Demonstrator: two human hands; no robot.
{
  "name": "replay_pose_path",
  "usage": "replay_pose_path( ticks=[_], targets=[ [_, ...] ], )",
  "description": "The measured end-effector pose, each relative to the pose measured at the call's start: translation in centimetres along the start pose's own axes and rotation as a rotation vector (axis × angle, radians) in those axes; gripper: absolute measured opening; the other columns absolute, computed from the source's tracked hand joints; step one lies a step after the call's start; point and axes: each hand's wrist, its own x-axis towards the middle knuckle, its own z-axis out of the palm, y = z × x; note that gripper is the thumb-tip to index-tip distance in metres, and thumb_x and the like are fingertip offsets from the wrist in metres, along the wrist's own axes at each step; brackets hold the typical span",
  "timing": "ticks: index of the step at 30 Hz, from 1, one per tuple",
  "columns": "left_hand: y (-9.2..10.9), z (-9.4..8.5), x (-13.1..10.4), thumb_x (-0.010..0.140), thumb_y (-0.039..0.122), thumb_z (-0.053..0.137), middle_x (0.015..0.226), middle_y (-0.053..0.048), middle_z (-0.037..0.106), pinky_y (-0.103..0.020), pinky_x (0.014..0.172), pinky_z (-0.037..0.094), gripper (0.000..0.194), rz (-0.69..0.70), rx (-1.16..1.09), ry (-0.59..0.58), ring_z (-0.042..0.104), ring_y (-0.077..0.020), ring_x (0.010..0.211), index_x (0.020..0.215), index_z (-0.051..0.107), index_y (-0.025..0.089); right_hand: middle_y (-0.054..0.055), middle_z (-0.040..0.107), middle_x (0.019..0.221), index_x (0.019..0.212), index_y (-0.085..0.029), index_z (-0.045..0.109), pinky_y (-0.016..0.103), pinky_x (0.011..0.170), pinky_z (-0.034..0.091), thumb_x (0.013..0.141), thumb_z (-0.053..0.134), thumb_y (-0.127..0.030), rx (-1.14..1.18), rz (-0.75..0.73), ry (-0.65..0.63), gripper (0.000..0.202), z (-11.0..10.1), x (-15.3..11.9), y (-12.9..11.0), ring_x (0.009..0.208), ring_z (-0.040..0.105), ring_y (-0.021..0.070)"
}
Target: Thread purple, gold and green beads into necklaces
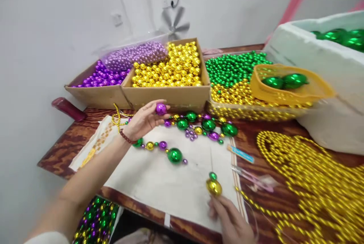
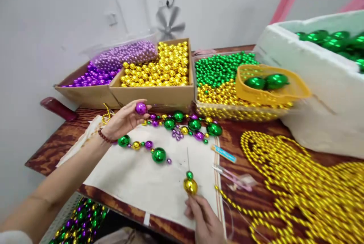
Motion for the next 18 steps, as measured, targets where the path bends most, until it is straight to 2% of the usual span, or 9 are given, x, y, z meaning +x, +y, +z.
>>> replay_pose_path(
  ticks=[4, 6, 8, 10, 12, 18],
  targets=[
    [-5.9, 3.9, -1.1, 0.081, 0.028, 0.078, 0.095, -0.004, 0.068, -0.021, 0.066, 0.051, 0.041, -0.096, 0.049, -0.098, 0.068, -0.0123, 0.079, 0.121, 0.068, 0.021, 0.001, 0.062, 0.057, 0.078, -0.018, 0.071, 0.022, 0.054, 0.051, 0.087, 0.068, -0.042, 0.053, -0.046, 0.004, 0.026, 0.2, -0.4, -0.4, 0.053, 0.059, 0.0141],
    [-8.2, 5.1, -1.5, 0.078, 0.024, 0.081, 0.093, -0.002, 0.066, -0.02, 0.065, 0.05, 0.047, -0.031, 0.183, -0.108, 0.065, -0.01, 0.076, 0.122, 0.066, 0.022, 0.0, 0.061, 0.058, 0.077, -0.018, 0.07, 0.021, 0.053, 0.05, 0.089, 0.066, -0.038, 0.086, -0.057, -0.002, 0.024, 0.4, -0.6, -0.6, 0.052, 0.058, 0.0128],
    [-9.9, 5.9, -1.9, 0.076, 0.022, 0.083, 0.099, -0.002, 0.066, -0.022, 0.073, 0.051, 0.047, 0.093, 0.314, -0.081, 0.064, -0.0107, 0.082, 0.12, 0.065, 0.023, 0.0, 0.062, 0.06, 0.077, -0.018, 0.069, 0.021, 0.053, 0.049, 0.091, 0.065, -0.035, 0.113, -0.064, -0.009, 0.022, 0.4, -0.8, -0.7, 0.053, 0.058, 0.012],
    [-11.0, 6.4, -2.2, 0.076, 0.021, 0.082, 0.102, -0.003, 0.066, -0.025, 0.084, 0.052, 0.039, 0.188, 0.381, -0.059, 0.064, -0.0123, 0.091, 0.112, 0.066, 0.021, 0.0, 0.062, 0.062, 0.078, -0.018, 0.069, 0.021, 0.054, 0.048, 0.092, 0.063, -0.034, 0.126, -0.07, -0.021, 0.021, 0.4, -1.0, -0.8, 0.054, 0.058, 0.0117],
    [-11.5, 6.6, -2.5, 0.08, 0.023, 0.079, 0.104, -0.004, 0.066, -0.028, 0.09, 0.052, 0.031, 0.214, 0.407, -0.069, 0.065, -0.0136, 0.095, 0.108, 0.066, 0.02, 0.0, 0.062, 0.063, 0.079, -0.018, 0.069, 0.021, 0.054, 0.048, 0.093, 0.063, -0.032, 0.128, -0.077, -0.029, 0.021, 0.3, -1.1, -0.7, 0.054, 0.058, 0.0116],
    [-11.5, 6.2, -2.9, 0.086, 0.025, 0.074, 0.119, -0.007, 0.063, -0.028, 0.091, 0.053, 0.032, 0.324, 0.491, -0.075, 0.064, -0.0156, 0.103, 0.117, 0.07, 0.025, 0.0, 0.062, 0.065, 0.082, -0.018, 0.068, 0.021, 0.055, 0.048, 0.094, 0.061, -0.029, 0.12, -0.106, -0.044, 0.018, 0.5, -1.5, -0.4, 0.054, 0.059, 0.0114]
  ],
)
